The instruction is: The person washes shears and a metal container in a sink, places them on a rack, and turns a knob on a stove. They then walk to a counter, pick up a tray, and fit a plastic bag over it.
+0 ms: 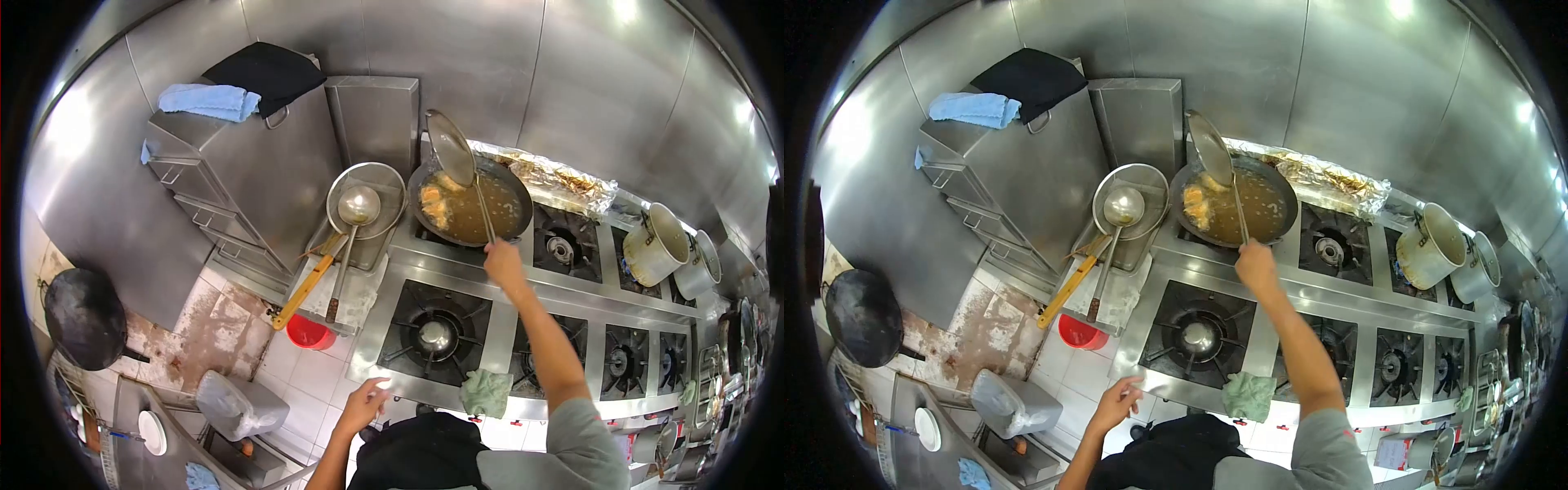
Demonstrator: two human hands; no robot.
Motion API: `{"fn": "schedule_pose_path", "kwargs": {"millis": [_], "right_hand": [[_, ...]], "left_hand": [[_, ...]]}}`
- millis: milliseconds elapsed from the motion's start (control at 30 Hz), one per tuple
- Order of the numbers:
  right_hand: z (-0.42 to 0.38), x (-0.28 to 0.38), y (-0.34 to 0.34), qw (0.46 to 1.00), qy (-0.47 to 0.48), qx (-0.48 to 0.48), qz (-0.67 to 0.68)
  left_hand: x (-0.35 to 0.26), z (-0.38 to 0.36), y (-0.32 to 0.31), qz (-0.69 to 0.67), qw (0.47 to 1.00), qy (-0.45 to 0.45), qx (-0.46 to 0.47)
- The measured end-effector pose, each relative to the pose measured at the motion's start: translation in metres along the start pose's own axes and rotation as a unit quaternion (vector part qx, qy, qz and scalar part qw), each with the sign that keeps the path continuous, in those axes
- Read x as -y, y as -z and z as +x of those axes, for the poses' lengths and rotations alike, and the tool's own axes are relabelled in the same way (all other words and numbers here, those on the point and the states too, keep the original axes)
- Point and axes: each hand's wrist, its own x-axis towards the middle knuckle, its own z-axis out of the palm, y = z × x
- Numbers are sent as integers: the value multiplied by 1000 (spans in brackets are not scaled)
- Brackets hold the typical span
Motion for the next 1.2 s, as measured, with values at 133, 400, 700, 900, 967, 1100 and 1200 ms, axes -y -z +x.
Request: {"fn": "schedule_pose_path", "kwargs": {"millis": [133,400,700,900,967,1100,1200], "right_hand": [[41,-25,8,991,25,89,-94],[45,-35,6,977,-70,174,-101],[55,-76,8,993,-56,0,-107],[57,-110,11,974,127,-20,-188],[46,-82,37,992,41,-13,-117],[43,-85,43,994,35,13,-104],[34,-73,52,990,101,-16,-95]], "left_hand": [[70,-25,1,27,996,86,-7],[178,-67,15,1,979,198,-56],[223,-99,6,-37,954,283,-94],[232,-120,-9,-27,943,318,-99],[242,-128,-13,-31,930,343,-125],[235,-151,-15,-44,907,377,-179],[251,-169,-13,-34,922,345,-174]]}}
